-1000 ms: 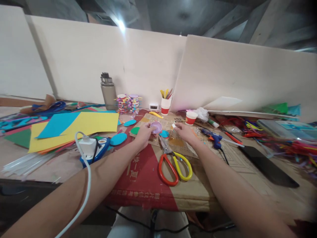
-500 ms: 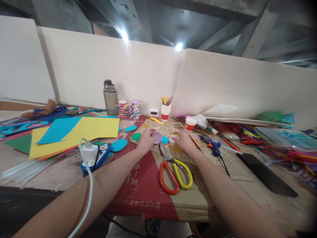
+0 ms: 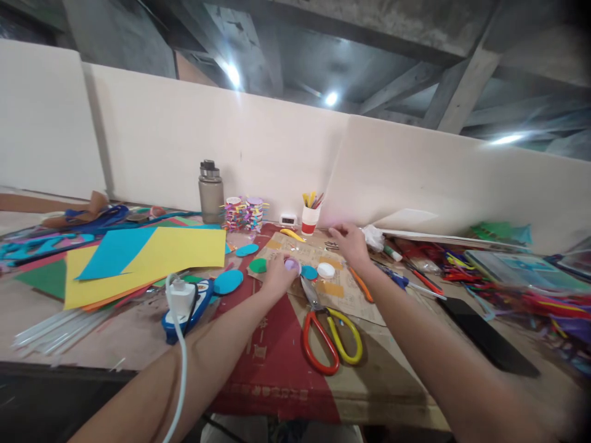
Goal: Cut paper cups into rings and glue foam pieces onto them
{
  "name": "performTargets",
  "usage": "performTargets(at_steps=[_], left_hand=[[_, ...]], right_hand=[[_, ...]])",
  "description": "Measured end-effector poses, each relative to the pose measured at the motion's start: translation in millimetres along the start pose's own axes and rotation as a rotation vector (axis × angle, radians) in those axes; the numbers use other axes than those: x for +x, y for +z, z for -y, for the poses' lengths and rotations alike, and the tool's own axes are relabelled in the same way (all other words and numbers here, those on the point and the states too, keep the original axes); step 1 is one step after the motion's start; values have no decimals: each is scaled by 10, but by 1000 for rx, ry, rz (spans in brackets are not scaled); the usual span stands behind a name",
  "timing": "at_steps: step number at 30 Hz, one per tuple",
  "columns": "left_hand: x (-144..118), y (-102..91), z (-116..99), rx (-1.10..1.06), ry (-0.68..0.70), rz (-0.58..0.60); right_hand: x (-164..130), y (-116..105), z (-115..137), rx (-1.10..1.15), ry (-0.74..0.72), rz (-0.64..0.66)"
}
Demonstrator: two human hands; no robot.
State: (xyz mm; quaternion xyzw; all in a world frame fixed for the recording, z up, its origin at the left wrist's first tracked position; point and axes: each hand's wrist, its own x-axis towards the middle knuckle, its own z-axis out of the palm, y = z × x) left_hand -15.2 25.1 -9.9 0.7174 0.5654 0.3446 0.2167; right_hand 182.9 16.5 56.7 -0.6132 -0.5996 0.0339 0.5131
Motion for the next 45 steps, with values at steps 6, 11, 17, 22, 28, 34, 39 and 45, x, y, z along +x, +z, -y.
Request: performTargets(at_steps=[6,11,17,22,28,34,39,45], left_hand=[[-113,-6,-41,16,-18,-63],[-158,-29,-50,-30,-15,-157],[-156,-42,-63,-92,-151,-144],[-164,-40,-60,-99,-179,-128],[-166,-31,-58,-106,-184,-91],[-158,-10,-48,-102,-186,-96],[-155,-16,-52,-108,-170,-88],[-159,-33,-67,-93,-179,-79]], right_hand=[[623,-15,381,-258,-39,-48],[997,145,542,-501,-67,-49],[1284,432,475,-693,-109,47],[1454,628,453,-838,-90,134],[1577,793,456,-972,-72,226],[1642,869,374,-1017,-94,223],[1718,753,338,-929,-75,158],[1697,667,381,-833,-25,162]])
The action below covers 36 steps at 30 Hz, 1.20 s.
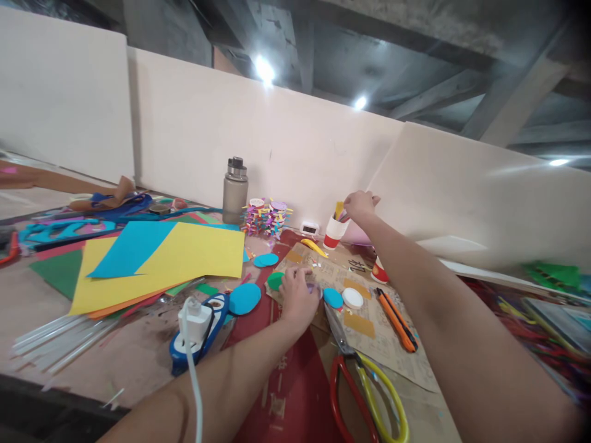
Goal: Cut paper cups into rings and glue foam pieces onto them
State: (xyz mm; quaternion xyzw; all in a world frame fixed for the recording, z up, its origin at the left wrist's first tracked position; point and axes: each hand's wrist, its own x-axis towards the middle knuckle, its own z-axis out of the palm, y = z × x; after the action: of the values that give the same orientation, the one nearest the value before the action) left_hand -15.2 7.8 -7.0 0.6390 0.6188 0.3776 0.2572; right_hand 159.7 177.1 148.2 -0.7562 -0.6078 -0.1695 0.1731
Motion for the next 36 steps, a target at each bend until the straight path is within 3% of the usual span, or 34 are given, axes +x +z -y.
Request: performTargets(at_steps=[13,18,22,26,28,32,36], left_hand=[[9,29,19,11,4,-5],[-16,-35,-39,-36,45,-85],[-27,-246,-247,-344,109,-103],[-27,-477,-560,-905,-48,17],[-19,-511,-718,-1048,-153,69],[94,-332,-948,-1208,-308,98],[466,-10,-989,-1268,-309,21]], right_hand=[[51,-16,-62,190,155,25],[30,-25,-68,209,158,32],[6,-32,-96,220,137,37],[-13,-18,-114,237,126,45],[-20,2,-107,247,118,49],[-20,44,-79,260,94,52],[-11,52,-74,237,65,47]])
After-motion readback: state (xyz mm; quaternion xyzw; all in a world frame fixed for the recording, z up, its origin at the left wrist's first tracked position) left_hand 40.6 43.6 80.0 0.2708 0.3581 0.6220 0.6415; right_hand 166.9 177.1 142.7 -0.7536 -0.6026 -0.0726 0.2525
